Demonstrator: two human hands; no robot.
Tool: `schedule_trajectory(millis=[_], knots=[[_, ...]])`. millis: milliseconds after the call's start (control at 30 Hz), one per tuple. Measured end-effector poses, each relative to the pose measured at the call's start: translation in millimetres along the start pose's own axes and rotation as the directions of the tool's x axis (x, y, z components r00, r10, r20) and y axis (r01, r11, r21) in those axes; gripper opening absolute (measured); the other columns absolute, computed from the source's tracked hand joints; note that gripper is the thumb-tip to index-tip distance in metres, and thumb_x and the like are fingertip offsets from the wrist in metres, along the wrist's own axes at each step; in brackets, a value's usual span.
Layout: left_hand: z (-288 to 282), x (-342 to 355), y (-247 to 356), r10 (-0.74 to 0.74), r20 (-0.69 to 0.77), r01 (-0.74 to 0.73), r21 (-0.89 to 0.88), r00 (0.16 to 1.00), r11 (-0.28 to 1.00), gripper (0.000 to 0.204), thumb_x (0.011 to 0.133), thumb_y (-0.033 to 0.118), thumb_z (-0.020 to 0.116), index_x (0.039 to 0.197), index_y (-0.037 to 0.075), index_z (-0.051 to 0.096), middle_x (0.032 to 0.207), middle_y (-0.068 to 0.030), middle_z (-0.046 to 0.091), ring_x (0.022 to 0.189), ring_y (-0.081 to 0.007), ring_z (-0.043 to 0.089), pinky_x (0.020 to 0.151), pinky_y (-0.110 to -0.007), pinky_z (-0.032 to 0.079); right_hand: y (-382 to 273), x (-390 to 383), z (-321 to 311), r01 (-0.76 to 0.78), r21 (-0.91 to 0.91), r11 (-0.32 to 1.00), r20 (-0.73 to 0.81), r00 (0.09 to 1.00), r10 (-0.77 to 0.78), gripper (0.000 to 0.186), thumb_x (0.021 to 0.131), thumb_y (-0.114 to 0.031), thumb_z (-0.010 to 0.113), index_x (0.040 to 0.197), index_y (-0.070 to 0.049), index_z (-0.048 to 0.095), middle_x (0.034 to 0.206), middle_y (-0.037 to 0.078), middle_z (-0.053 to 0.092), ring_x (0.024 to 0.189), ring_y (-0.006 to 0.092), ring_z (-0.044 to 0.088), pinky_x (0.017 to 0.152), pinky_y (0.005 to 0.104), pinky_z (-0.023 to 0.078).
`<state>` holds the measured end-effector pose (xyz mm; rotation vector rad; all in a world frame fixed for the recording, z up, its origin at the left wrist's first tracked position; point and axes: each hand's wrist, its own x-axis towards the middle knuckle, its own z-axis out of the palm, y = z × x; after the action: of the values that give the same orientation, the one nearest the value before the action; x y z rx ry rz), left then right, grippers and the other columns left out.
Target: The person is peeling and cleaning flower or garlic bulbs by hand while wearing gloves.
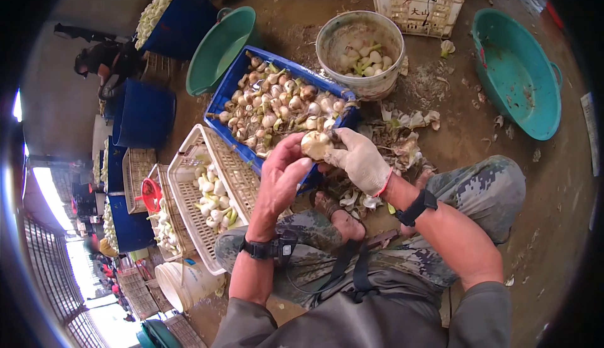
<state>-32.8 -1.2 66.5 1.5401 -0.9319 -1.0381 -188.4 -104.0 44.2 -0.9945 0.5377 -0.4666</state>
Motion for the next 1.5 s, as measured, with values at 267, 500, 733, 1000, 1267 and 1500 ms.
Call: schedule_trajectory(millis=[267, 500, 733, 1000, 1267, 1500], knots=[[6, 2, -21, -0.119, 0.043, 0.126, -0.221, 0.992, 0.967, 0.051, 0.091, 0.010, 0.064, 0.136, -0.002, 0.043, 0.112, -0.0082, 0.062, 0.095, -0.0138, 0.062, 0.083, -0.027, 0.052, 20, 3, -5, 0.173, -0.604, 0.778, -0.025, 0.972, -0.235, 0.034, 0.091, -0.025, 0.065, 0.110, 0.002, 0.058, 0.095, 0.017, 0.066, 0.081, 0.0263, 0.064, 0.074, 0.0365, 0.050], [8, 0, -44, -0.084, -0.050, 0.070, -0.237, 0.995, 0.969, 0.050, 0.085, 0.006, 0.071, 0.129, -0.004, 0.050, 0.107, -0.0054, 0.064, 0.092, -0.0105, 0.061, 0.079, -0.025, 0.052, 7, 5, -5, 0.106, -0.755, 0.648, 0.009, 0.989, -0.151, 0.030, 0.091, -0.027, 0.061, 0.105, 0.000, 0.062, 0.095, 0.023, 0.065, 0.091, 0.0399, 0.063, 0.076, 0.0419, 0.050], [9, 2, -59, -0.084, -0.033, 0.085, 0.034, 0.996, 0.996, 0.044, 0.083, 0.011, 0.075, 0.122, -0.002, 0.057, 0.099, -0.0034, 0.066, 0.084, -0.0069, 0.060, 0.072, -0.022, 0.050, 12, 10, -11, 0.183, -0.871, 0.455, 0.087, 0.971, -0.224, 0.021, 0.087, -0.016, 0.061, 0.100, 0.001, 0.062, 0.091, 0.020, 0.064, 0.087, 0.0394, 0.062, 0.074, 0.0422, 0.050], [13, 2, -51, -0.147, -0.044, 0.150, 0.093, 0.988, 0.984, 0.044, 0.081, 0.011, 0.075, 0.120, -0.002, 0.060, 0.096, -0.0019, 0.064, 0.082, -0.0070, 0.059, 0.072, -0.022, 0.050, 17, 8, -17, 0.220, -0.858, 0.465, 0.129, 0.967, -0.219, 0.017, 0.088, -0.018, 0.056, 0.084, -0.002, 0.056, 0.082, 0.021, 0.060, 0.083, 0.0430, 0.059, 0.070, 0.0485, 0.047], [12, -3, -45, -0.029, -0.078, 0.054, 0.334, 0.996, 0.941, 0.043, 0.077, 0.014, 0.077, 0.114, -0.002, 0.064, 0.091, -0.0007, 0.060, 0.079, -0.0071, 0.057, 0.071, -0.023, 0.049, 22, 8, -15, 0.255, -0.876, 0.410, 0.185, 0.962, -0.203, 0.012, 0.086, -0.013, 0.056, 0.085, -0.001, 0.055, 0.082, 0.022, 0.060, 0.083, 0.0435, 0.059, 0.071, 0.0491, 0.047], [12, -3, -39, -0.053, -0.036, 0.062, 0.327, 0.998, 0.943, 0.047, 0.076, 0.015, 0.078, 0.117, -0.002, 0.063, 0.092, -0.0014, 0.061, 0.081, -0.0086, 0.059, 0.072, -0.024, 0.050, 31, 6, -13, 0.192, -0.877, 0.441, 0.054, 0.951, -0.306, 0.009, 0.086, -0.009, 0.054, 0.086, -0.001, 0.056, 0.077, 0.023, 0.058, 0.077, 0.0434, 0.059, 0.067, 0.0474, 0.047]])
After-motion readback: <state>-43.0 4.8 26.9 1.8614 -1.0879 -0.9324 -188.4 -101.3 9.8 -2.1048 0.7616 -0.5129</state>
